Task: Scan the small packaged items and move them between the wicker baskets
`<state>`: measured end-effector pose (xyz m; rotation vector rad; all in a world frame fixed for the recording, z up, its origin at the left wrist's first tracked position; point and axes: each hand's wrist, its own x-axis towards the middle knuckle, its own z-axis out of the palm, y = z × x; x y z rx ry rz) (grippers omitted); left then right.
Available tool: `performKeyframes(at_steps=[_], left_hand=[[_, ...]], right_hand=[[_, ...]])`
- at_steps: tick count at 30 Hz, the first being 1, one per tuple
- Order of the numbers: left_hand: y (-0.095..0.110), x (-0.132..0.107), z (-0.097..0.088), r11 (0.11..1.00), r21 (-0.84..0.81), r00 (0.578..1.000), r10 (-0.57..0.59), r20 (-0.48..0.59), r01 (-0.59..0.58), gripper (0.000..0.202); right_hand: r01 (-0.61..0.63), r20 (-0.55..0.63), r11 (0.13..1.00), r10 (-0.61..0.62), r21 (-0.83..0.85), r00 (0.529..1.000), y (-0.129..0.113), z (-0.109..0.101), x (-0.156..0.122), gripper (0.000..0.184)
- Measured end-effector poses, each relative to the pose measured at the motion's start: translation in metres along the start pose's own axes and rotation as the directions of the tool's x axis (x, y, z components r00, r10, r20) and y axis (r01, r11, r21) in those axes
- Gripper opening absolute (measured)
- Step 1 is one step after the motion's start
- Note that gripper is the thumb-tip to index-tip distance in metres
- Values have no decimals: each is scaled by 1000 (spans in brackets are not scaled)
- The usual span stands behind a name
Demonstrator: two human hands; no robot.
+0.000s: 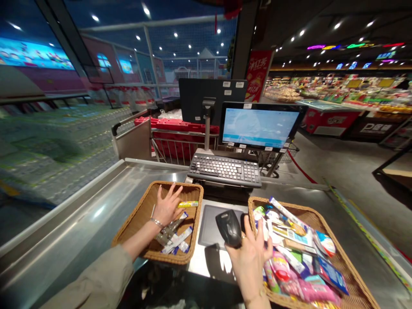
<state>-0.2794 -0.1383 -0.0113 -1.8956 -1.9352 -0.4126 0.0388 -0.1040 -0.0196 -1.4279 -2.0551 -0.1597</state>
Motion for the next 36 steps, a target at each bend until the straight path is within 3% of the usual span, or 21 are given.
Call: performKeyframes(at_steps=[13,21,36], left_hand=[[17,6,-14,1000,-29,983,-5,-186,0,14],[36,11,-9,997,-77,976,-47,-211,32,18],[52,18,-1,994,-109,960,-53,-275,23,23]], right_hand=[[11,43,999,-13,34,999,-9,-10,5,13],[27,98,996,-36,83,995,-22,-24,14,17],[28,151,995,-42,96,988,-22,-17,10,8]])
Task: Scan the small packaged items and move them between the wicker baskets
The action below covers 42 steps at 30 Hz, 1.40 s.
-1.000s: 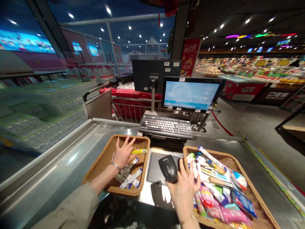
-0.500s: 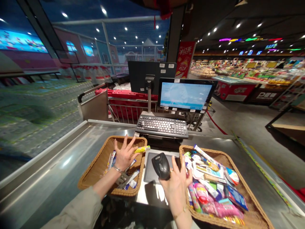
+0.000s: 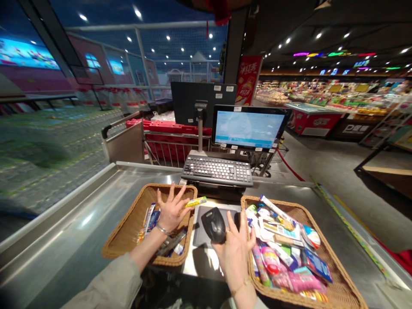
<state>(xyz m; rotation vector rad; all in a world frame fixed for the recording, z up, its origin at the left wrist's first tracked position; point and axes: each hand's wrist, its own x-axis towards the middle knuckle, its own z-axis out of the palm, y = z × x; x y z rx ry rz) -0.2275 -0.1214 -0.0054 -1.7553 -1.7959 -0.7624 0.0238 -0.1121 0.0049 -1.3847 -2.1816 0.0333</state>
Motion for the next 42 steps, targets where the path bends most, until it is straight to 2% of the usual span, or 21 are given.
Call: performKeyframes(at_steps=[7,16,32,42], left_hand=[[2,-1,1,1000,14,999,2,34,-3,24],[4,1,0,1000,-15,1000,-2,-4,2,21],[10,1,4,1000,16,999,7,34,-8,23],[15,6,7,1000,-13,1000,18,21,-18,15]], right_hand=[[4,-4,1000,-4,-4,1000,0,1,0,12],[7,-13,1000,-7,0,1000,4,5,-4,12],[-16,-35,999,18,41,999,4,-3,-4,20],[-55,-101,995,47,-80,994,12,-8,-6,13]])
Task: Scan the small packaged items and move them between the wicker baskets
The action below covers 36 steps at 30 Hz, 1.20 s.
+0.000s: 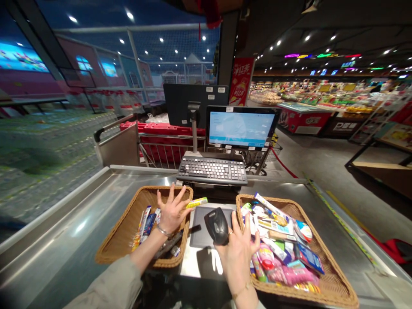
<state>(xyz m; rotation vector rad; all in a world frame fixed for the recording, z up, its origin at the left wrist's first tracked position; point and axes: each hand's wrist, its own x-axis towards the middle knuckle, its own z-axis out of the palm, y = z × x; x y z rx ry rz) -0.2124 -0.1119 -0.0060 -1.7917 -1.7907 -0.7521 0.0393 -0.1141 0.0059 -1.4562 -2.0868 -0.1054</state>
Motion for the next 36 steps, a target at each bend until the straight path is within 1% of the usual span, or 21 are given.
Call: performKeyframes(at_steps=[3,5,8,13,17,26,32,36], left_hand=[[4,4,1,1000,0,1000,17,13,-17,13],[8,8,1,999,-10,999,36,20,-36,13],[15,14,2,997,-42,997,69,-19,-69,13],[31,28,8,982,-111,984,141,-106,-152,9],[44,40,13,967,-135,974,203,-105,-216,9],[83,63,22,921,-198,941,321,-106,-337,11],[115,74,34,888,-239,920,377,-111,-393,14],[136,79,43,865,-265,904,415,-100,-427,15]], right_hand=[[-33,3,999,33,-31,999,3,-2,-1,15],[-52,-5,998,51,-44,999,5,-5,-1,20],[-76,-32,996,75,-52,997,9,-9,-3,27],[-148,-57,987,144,-65,988,22,-12,-9,16],[-186,-93,979,178,-85,980,34,-14,-16,18],[-283,-126,946,265,-156,956,57,-27,-31,18],[-340,-175,923,309,-183,935,73,-35,-37,23],[-380,-199,903,343,-200,918,86,-39,-43,22]])
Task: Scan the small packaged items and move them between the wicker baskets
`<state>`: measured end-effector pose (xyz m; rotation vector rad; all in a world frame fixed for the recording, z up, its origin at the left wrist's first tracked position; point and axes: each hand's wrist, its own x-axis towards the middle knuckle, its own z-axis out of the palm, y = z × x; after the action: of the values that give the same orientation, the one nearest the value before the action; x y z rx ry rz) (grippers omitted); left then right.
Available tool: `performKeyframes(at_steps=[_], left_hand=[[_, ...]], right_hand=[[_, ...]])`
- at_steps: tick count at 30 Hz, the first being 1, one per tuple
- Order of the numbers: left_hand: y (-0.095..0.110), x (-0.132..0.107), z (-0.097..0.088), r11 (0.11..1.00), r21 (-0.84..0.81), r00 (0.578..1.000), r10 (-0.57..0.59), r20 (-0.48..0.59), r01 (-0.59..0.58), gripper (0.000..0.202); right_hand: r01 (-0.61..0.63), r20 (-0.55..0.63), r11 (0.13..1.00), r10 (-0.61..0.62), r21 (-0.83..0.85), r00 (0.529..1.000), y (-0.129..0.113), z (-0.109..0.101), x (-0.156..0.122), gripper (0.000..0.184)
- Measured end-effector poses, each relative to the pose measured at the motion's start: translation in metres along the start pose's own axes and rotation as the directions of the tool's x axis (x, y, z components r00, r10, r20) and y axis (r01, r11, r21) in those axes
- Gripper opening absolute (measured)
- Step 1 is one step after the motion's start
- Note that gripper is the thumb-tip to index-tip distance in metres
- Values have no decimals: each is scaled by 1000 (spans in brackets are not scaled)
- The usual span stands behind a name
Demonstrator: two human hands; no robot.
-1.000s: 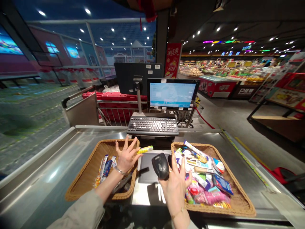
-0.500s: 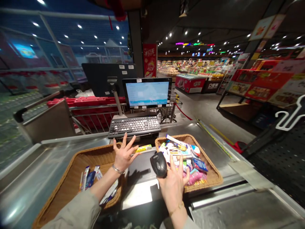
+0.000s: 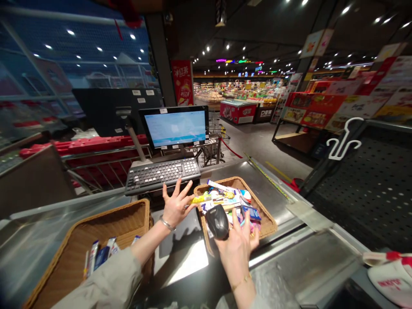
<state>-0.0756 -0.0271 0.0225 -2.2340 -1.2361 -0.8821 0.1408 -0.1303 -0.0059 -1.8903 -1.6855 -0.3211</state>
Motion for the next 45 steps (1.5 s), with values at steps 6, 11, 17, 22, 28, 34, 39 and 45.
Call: performKeyframes(at_steps=[6,11,17,22,28,34,39,45], left_hand=[[15,17,21,998,-31,998,47,45,-46,16],[25,30,41,998,-36,994,57,89,-54,12],[32,38,66,999,-27,987,24,160,-20,7],[36,44,81,1000,-5,980,-7,198,8,5],[47,51,100,999,-8,972,-39,230,42,6],[57,53,113,998,-30,969,-48,242,57,13],[56,53,103,996,-31,972,-80,219,89,42],[48,47,78,990,25,973,-139,184,137,48]], right_hand=[[-44,-6,999,44,-14,999,20,-3,1,26],[-73,-31,997,72,-29,997,34,-5,4,26],[-77,-53,997,76,-25,996,48,-1,8,24],[-92,-37,996,91,-18,995,54,0,16,23],[-87,-3,996,87,-11,996,59,-1,23,23],[-60,7,998,60,21,998,64,0,28,21],[-33,7,999,33,19,999,65,6,29,19],[-17,3,1000,17,18,1000,50,7,30,24]])
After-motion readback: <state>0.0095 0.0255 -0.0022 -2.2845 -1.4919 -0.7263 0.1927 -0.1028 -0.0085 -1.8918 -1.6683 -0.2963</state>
